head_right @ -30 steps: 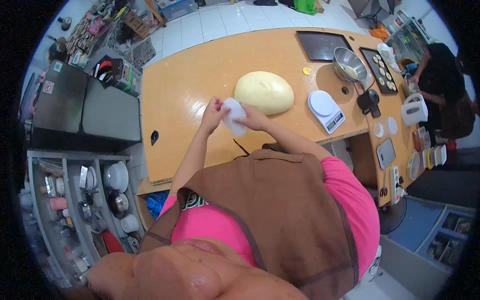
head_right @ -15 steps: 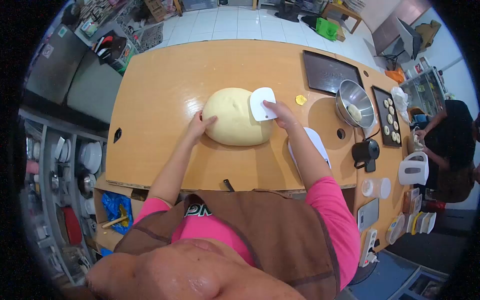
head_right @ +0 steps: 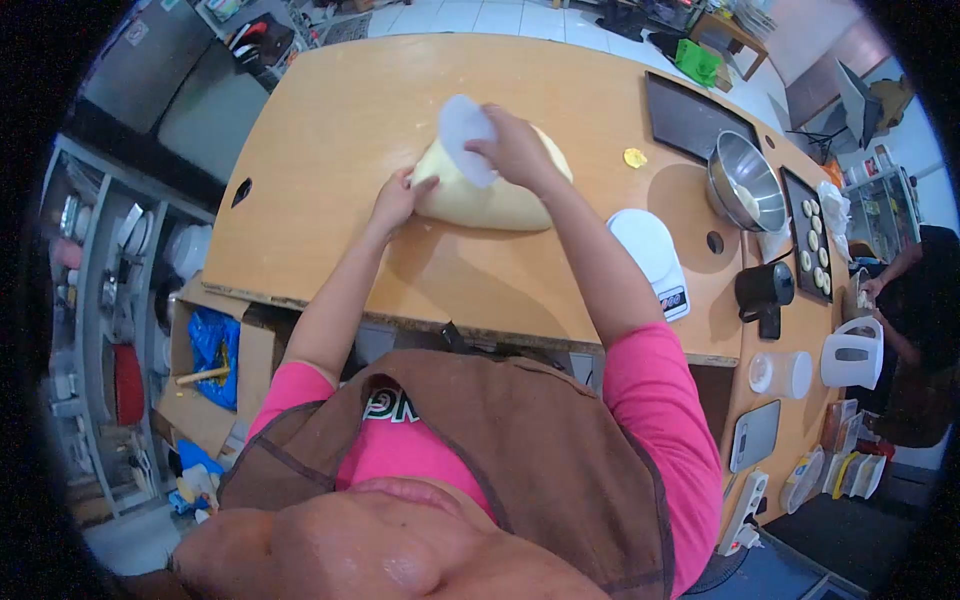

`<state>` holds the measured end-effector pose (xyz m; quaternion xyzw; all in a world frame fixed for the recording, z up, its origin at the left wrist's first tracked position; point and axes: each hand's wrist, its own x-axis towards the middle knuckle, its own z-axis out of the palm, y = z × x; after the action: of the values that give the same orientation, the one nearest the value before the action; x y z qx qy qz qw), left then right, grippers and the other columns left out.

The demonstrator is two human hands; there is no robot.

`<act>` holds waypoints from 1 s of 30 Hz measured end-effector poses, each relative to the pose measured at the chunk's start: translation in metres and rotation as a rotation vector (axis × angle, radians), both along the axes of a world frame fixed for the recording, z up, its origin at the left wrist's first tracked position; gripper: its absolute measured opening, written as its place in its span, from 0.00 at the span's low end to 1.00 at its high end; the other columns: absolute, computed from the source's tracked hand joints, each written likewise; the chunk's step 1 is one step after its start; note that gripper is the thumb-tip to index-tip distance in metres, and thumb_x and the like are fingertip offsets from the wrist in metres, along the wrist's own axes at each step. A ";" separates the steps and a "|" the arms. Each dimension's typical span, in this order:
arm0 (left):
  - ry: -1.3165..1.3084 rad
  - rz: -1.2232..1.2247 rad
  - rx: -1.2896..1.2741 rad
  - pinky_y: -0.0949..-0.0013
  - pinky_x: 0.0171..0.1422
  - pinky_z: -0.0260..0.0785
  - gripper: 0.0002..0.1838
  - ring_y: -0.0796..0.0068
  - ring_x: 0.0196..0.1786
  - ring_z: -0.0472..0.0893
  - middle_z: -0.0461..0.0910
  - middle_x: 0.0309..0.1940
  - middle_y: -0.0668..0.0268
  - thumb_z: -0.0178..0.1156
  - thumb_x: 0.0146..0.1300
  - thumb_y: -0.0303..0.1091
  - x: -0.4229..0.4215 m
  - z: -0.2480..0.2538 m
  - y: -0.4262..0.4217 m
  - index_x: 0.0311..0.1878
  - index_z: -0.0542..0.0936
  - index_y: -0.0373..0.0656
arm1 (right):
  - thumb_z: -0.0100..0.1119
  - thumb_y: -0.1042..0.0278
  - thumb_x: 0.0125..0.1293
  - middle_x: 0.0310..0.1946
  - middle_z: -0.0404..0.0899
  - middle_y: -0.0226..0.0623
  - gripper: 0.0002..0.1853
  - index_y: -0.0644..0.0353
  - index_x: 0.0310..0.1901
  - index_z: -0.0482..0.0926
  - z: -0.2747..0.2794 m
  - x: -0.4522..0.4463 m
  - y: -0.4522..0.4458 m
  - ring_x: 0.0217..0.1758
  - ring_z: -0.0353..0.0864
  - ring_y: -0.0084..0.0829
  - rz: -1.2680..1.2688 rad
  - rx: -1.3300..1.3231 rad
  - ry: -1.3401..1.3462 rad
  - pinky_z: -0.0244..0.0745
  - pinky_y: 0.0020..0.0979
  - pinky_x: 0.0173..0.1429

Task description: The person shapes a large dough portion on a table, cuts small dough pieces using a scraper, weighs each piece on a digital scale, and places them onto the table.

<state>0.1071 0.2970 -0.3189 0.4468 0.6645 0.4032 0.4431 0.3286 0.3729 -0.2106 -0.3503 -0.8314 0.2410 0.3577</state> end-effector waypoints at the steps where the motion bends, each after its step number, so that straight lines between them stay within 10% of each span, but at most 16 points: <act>1: -0.177 0.009 0.011 0.69 0.48 0.74 0.25 0.74 0.46 0.81 0.83 0.46 0.60 0.65 0.65 0.41 0.001 0.005 -0.001 0.59 0.75 0.34 | 0.65 0.60 0.60 0.38 0.84 0.50 0.24 0.65 0.55 0.74 0.001 -0.016 -0.008 0.41 0.85 0.44 0.005 -0.007 0.001 0.78 0.41 0.46; 7: 0.131 -0.002 0.060 0.70 0.44 0.73 0.23 0.74 0.41 0.82 0.83 0.41 0.61 0.64 0.65 0.42 -0.007 -0.011 -0.001 0.53 0.78 0.32 | 0.62 0.62 0.58 0.41 0.83 0.50 0.21 0.58 0.52 0.74 -0.016 -0.084 -0.010 0.46 0.84 0.47 -0.067 -0.022 -0.498 0.77 0.45 0.49; 9: 0.252 0.049 0.028 0.61 0.47 0.75 0.24 0.60 0.40 0.84 0.84 0.38 0.50 0.67 0.59 0.47 -0.005 -0.010 -0.012 0.46 0.81 0.32 | 0.65 0.59 0.59 0.43 0.83 0.49 0.27 0.56 0.59 0.72 -0.027 -0.097 -0.007 0.48 0.83 0.48 0.064 0.015 -0.668 0.77 0.44 0.50; 19: 0.582 0.046 -0.049 0.58 0.57 0.71 0.27 0.56 0.54 0.80 0.80 0.49 0.51 0.67 0.56 0.50 0.017 0.043 -0.090 0.51 0.80 0.38 | 0.64 0.57 0.61 0.43 0.84 0.46 0.24 0.53 0.57 0.73 -0.024 -0.108 -0.038 0.47 0.83 0.48 0.413 0.161 -0.751 0.77 0.45 0.49; 21: 1.131 0.101 0.202 0.59 0.50 0.73 0.29 0.54 0.49 0.79 0.78 0.45 0.57 0.72 0.52 0.49 0.022 0.048 -0.107 0.48 0.77 0.36 | 0.63 0.56 0.63 0.41 0.83 0.47 0.20 0.55 0.53 0.74 -0.003 -0.097 -0.061 0.44 0.83 0.49 0.310 0.022 -0.648 0.76 0.46 0.47; 24: 0.835 0.115 0.610 0.60 0.56 0.73 0.32 0.56 0.54 0.78 0.76 0.51 0.57 0.76 0.47 0.43 -0.008 0.001 -0.090 0.52 0.75 0.37 | 0.60 0.56 0.64 0.38 0.83 0.44 0.15 0.54 0.48 0.73 0.018 -0.071 -0.066 0.42 0.83 0.47 -0.036 0.064 -0.246 0.76 0.46 0.43; 30: 0.259 0.062 0.212 0.60 0.56 0.74 0.30 0.58 0.54 0.81 0.79 0.54 0.54 0.75 0.50 0.36 0.002 0.027 -0.094 0.55 0.73 0.36 | 0.59 0.56 0.65 0.36 0.84 0.44 0.15 0.54 0.48 0.74 -0.010 -0.035 -0.067 0.41 0.84 0.46 0.120 0.093 -0.606 0.76 0.46 0.43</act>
<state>0.1095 0.2033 -0.2916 0.5187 0.6831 0.4236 0.2913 0.2935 0.3054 -0.2208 -0.3399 -0.9295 0.1079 0.0944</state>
